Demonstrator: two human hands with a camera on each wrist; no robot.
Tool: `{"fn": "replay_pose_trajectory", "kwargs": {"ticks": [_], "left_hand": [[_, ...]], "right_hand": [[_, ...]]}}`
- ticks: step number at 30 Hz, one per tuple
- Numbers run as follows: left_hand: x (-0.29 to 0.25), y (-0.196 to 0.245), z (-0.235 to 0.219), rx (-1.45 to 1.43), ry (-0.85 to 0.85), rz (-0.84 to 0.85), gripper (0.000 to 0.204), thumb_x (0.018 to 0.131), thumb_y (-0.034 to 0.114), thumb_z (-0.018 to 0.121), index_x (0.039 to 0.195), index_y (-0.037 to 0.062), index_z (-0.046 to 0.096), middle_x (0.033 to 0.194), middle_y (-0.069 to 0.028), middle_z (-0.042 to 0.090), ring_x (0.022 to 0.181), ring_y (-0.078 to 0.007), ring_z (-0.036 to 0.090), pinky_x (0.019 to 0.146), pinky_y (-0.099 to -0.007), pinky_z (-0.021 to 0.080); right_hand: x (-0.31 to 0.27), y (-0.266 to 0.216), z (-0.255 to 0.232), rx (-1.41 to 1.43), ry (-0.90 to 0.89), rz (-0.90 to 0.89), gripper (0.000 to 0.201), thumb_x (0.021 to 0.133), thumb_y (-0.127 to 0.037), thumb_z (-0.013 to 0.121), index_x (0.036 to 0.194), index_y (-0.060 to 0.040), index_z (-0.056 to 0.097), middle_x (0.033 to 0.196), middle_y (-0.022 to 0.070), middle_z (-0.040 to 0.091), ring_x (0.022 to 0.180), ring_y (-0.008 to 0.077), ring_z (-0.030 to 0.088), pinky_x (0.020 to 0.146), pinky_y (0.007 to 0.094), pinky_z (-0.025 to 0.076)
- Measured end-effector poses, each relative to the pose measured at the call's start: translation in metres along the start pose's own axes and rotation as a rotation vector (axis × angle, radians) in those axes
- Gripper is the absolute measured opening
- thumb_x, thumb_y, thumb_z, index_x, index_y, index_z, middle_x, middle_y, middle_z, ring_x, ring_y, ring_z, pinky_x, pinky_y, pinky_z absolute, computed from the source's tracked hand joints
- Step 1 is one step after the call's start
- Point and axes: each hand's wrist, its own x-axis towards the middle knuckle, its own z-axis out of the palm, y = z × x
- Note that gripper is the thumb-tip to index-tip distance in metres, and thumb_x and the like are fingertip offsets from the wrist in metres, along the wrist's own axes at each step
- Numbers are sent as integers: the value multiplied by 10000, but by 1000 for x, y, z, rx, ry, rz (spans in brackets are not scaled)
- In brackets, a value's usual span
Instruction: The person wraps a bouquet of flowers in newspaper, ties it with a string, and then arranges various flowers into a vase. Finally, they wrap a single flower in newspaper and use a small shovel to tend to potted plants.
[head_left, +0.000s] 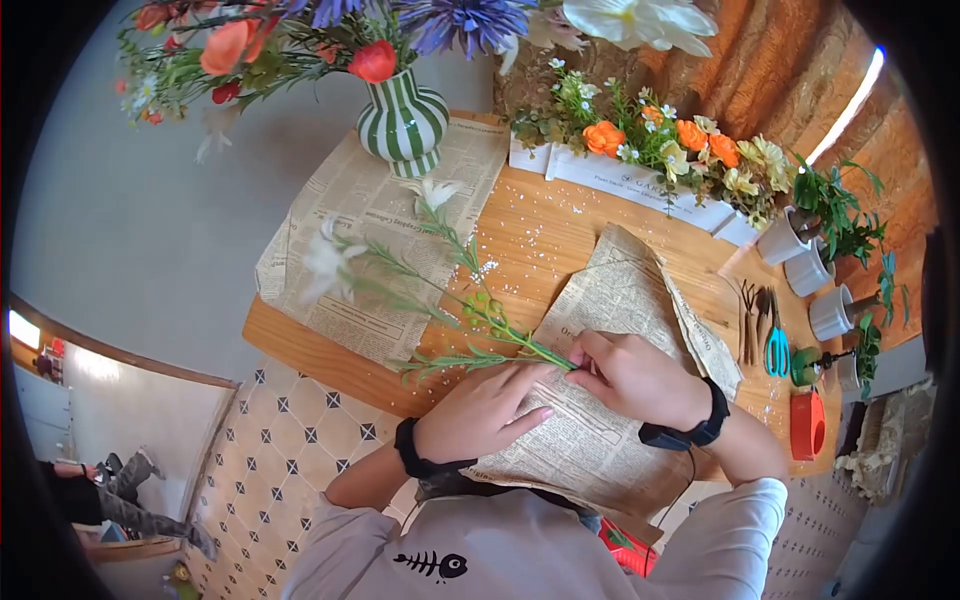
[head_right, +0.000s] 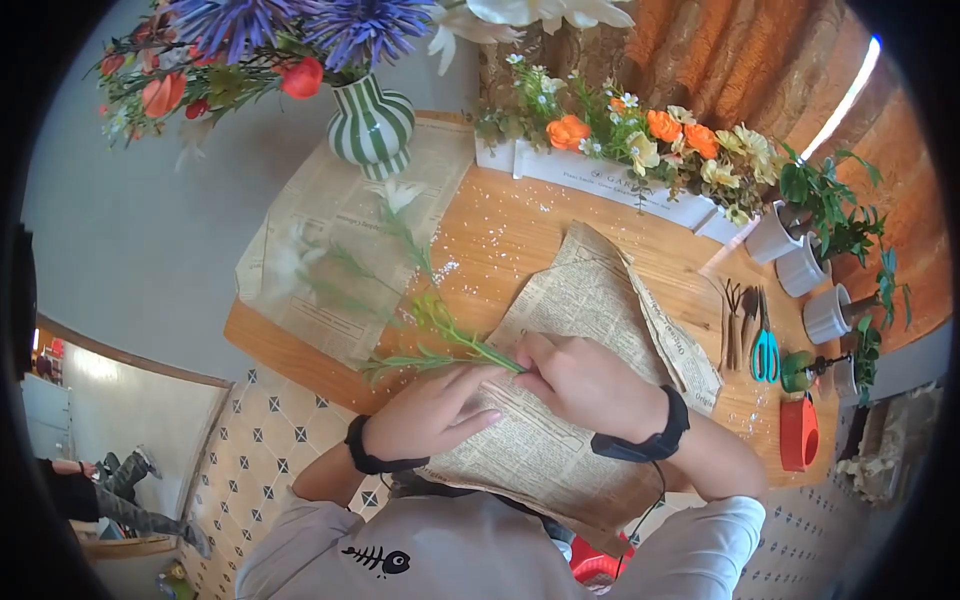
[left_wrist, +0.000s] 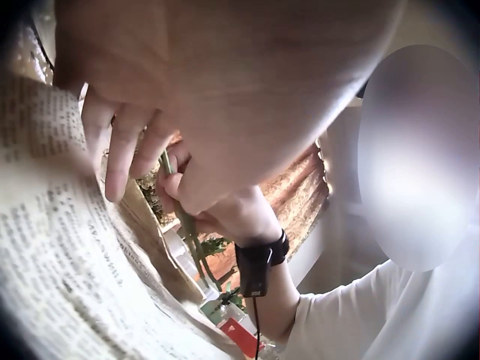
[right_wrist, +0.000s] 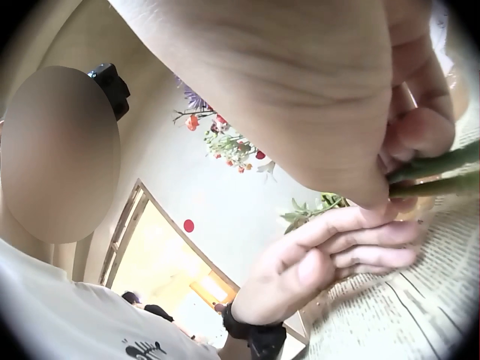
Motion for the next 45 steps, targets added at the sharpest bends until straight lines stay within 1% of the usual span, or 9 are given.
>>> {"fn": "replay_pose_trajectory", "kwargs": {"ticks": [2,4,7,17,29,33,35,39,45], "left_hand": [[4,0,10,17,25,-15,438,1081,214,646,1443,-4,536,1220,-139,714,1153,-297,710,1010,-398,551],[6,-9,30,-742,140,-75,412,1112,217,629,1423,-41,547,1247,-121,724,1165,-212,722,985,-340,563],[11,-11,21,-1047,135,-246,379,1125,229,619,1357,-70,609,1237,-120,738,1130,-172,740,934,-296,596],[17,-20,22,-1019,334,-384,341,1100,217,653,1242,-88,708,1120,-138,792,986,-170,776,826,-262,603],[17,-38,11,-982,6,-453,362,1121,198,603,1382,-47,661,1249,-130,758,1063,-157,749,910,-277,603],[12,-38,16,-1066,61,-436,341,1137,205,564,1374,-31,634,1225,-80,720,1095,-188,740,928,-303,598],[9,-37,19,-1513,86,-435,304,1157,228,512,1349,6,593,1173,-42,650,1147,-224,721,938,-333,582],[11,-14,20,-1391,118,-447,284,1172,260,469,1349,58,561,1123,-27,603,1178,-243,704,944,-348,563],[5,-14,41,-1239,161,-346,272,1190,245,407,1358,80,545,976,-3,501,925,-174,647,821,-299,518]], "right_hand": [[0,-2,-1,17,52,-3,215,966,-138,771,1047,7,635,819,182,710,750,387,729,686,462,569],[4,0,-1,-8,65,-17,217,961,-135,776,1043,9,636,819,177,709,748,379,730,682,460,569],[10,-8,-2,-3,86,-14,221,950,-131,785,1038,9,638,818,173,708,750,365,732,675,455,568],[26,14,7,438,-10,146,217,971,-174,775,1003,20,682,852,175,737,762,311,737,713,407,575],[22,23,12,115,-14,58,165,973,-96,703,1084,-18,610,877,173,723,822,391,730,734,475,570],[22,25,19,133,11,84,169,971,-101,706,1089,-16,619,900,185,720,850,395,734,744,484,568],[21,28,23,123,58,41,168,972,-98,702,1096,-8,632,913,194,712,860,396,725,751,483,563],[21,29,22,176,28,-8,161,979,-94,692,1095,4,641,929,194,699,862,393,711,752,479,558],[17,26,21,297,-26,39,183,1003,-23,685,1173,31,649,913,121,684,744,202,699,674,358,560]]}}
